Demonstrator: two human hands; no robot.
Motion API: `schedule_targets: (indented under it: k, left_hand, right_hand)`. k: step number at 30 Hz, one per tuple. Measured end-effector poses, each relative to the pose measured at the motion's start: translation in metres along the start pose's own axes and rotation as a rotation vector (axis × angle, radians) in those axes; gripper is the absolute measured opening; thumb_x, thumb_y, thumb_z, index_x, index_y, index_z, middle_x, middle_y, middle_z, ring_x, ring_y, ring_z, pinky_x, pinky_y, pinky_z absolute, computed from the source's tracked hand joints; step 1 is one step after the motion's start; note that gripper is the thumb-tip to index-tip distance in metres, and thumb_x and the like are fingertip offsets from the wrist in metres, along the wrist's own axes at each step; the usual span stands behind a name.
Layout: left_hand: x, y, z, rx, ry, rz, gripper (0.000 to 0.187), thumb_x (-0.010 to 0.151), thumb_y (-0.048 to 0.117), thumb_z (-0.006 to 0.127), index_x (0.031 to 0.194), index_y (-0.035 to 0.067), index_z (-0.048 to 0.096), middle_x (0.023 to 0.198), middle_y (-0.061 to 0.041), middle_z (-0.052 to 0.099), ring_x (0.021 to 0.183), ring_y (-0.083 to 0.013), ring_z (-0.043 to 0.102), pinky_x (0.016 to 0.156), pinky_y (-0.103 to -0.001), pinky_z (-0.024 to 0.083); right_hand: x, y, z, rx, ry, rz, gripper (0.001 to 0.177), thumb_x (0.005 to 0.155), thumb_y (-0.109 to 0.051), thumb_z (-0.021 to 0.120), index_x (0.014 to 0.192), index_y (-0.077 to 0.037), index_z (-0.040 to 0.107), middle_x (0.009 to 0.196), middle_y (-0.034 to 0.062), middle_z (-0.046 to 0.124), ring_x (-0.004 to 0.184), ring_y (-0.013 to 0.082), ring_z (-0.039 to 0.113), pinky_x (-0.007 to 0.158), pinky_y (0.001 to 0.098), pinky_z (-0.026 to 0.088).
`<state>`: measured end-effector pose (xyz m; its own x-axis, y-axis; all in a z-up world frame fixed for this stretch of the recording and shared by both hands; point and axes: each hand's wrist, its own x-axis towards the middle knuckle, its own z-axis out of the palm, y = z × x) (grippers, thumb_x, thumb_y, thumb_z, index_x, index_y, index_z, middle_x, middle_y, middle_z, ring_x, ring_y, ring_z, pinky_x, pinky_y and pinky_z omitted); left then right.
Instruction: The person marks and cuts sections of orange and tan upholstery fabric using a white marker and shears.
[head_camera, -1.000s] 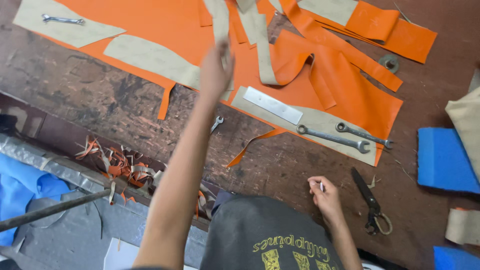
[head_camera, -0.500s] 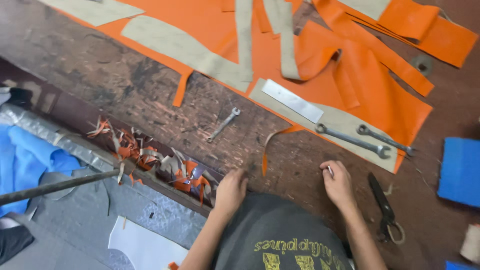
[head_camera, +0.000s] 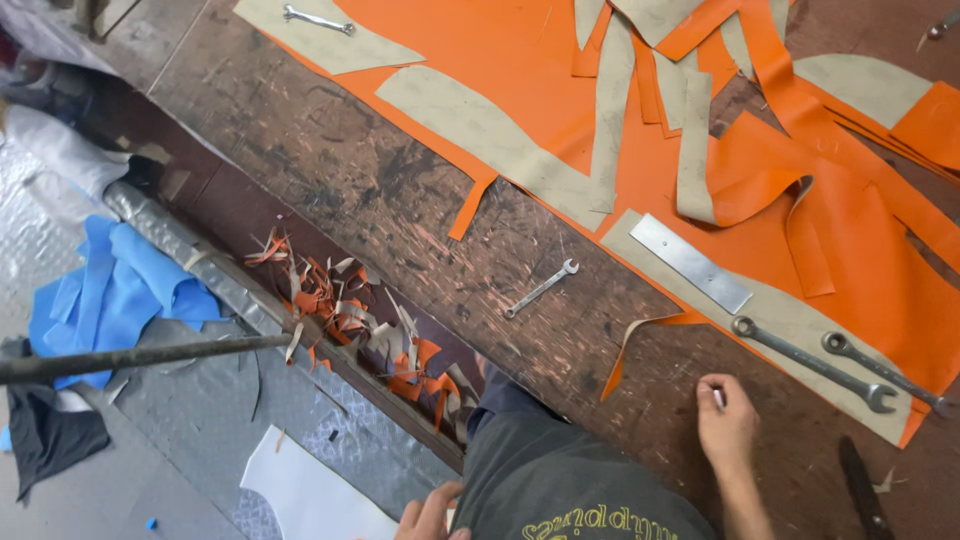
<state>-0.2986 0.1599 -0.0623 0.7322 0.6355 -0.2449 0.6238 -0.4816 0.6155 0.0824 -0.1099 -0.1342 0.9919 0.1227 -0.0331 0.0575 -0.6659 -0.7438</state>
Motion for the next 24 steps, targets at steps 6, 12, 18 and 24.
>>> schedule_targets:
  k: [6,12,18,24]
  left_hand:
    - [0.058,-0.095,-0.035,0.069,-0.063,-0.016,0.059,0.064,0.058,0.083,0.113,0.025,0.078,0.081,-0.009,0.073,0.075,-0.0173,0.068,0.074,-0.031,0.056]
    - [0.172,-0.144,-0.146,0.118,-0.295,-0.040,0.050,0.077,0.043,0.077,0.118,0.016,0.074,0.088,-0.009,0.074,0.082,-0.0178,0.068,0.077,-0.033,0.056]
    - [0.360,-0.132,-0.241,0.109,-0.289,0.243,0.040,0.089,0.028,0.071,0.123,0.007,0.070,0.095,-0.010,0.074,0.088,-0.0183,0.068,0.079,-0.034,0.056]
    - [0.561,-0.078,-0.310,-0.456,0.116,-0.042,0.042,0.102,0.013,0.062,0.139,-0.006,0.058,0.117,-0.025,0.063,0.099,-0.0315,0.066,0.083,-0.047,0.057]
  right_hand:
    - [0.001,-0.037,0.035,0.187,0.228,0.088,0.007,0.104,-0.007,0.067,0.107,-0.001,0.069,0.087,0.0093,0.068,0.083,0.0163,0.063,0.078,0.0313,0.050]
    - [0.000,-0.119,0.106,0.263,0.380,0.067,0.010,0.103,-0.007,0.071,0.110,-0.001,0.069,0.102,0.0081,0.070,0.094,0.0150,0.063,0.086,0.0302,0.050]
    - [0.006,-0.086,0.105,-0.001,0.695,0.335,0.011,0.094,-0.002,0.075,0.104,-0.001,0.071,0.104,0.0128,0.069,0.096,0.0221,0.063,0.086,0.0370,0.050]
    - [0.051,-0.018,0.027,0.128,0.991,0.925,0.034,0.085,-0.005,0.073,0.117,0.003,0.063,0.113,0.0194,0.068,0.097,0.0264,0.066,0.085,0.0394,0.053]
